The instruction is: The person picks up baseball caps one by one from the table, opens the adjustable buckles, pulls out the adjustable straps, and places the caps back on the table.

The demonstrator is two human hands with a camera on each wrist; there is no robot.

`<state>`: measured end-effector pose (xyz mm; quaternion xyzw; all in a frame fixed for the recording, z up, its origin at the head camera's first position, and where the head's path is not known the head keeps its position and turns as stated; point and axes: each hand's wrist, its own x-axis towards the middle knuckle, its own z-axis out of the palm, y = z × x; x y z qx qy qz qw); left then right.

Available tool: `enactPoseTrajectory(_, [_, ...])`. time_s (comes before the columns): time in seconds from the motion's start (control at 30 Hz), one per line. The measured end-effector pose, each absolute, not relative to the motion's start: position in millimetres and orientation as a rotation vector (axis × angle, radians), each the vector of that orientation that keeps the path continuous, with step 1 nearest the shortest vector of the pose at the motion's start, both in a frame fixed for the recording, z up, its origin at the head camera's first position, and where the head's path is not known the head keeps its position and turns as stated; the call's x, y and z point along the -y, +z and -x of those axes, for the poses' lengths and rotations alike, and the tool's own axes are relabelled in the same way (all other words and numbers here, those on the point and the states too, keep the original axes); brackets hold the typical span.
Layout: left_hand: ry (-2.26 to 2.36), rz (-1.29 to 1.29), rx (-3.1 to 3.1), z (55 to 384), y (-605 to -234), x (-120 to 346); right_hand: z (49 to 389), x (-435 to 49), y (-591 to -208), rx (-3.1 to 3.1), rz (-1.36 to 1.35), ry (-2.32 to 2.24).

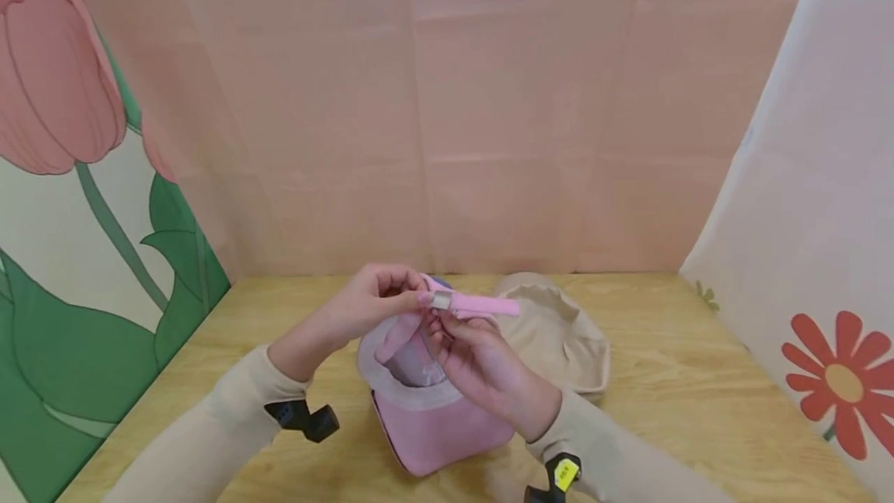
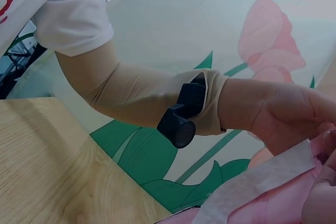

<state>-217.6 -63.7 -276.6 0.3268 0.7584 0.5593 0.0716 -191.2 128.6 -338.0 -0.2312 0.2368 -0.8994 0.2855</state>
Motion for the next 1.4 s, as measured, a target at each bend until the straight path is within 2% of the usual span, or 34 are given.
enactPoseTrajectory(0.73, [1.654, -0.975, -2.272, 219.6, -280.7, 67.1, 190.0, -132.1, -338.2, -0.728, 0.647, -2.360])
enactPoseTrajectory(1.4, [1.623, -0.985, -2.298, 218.1, -285.2, 66.9, 187.0, -132.6, -345.4, -0.749, 0.543, -2.386])
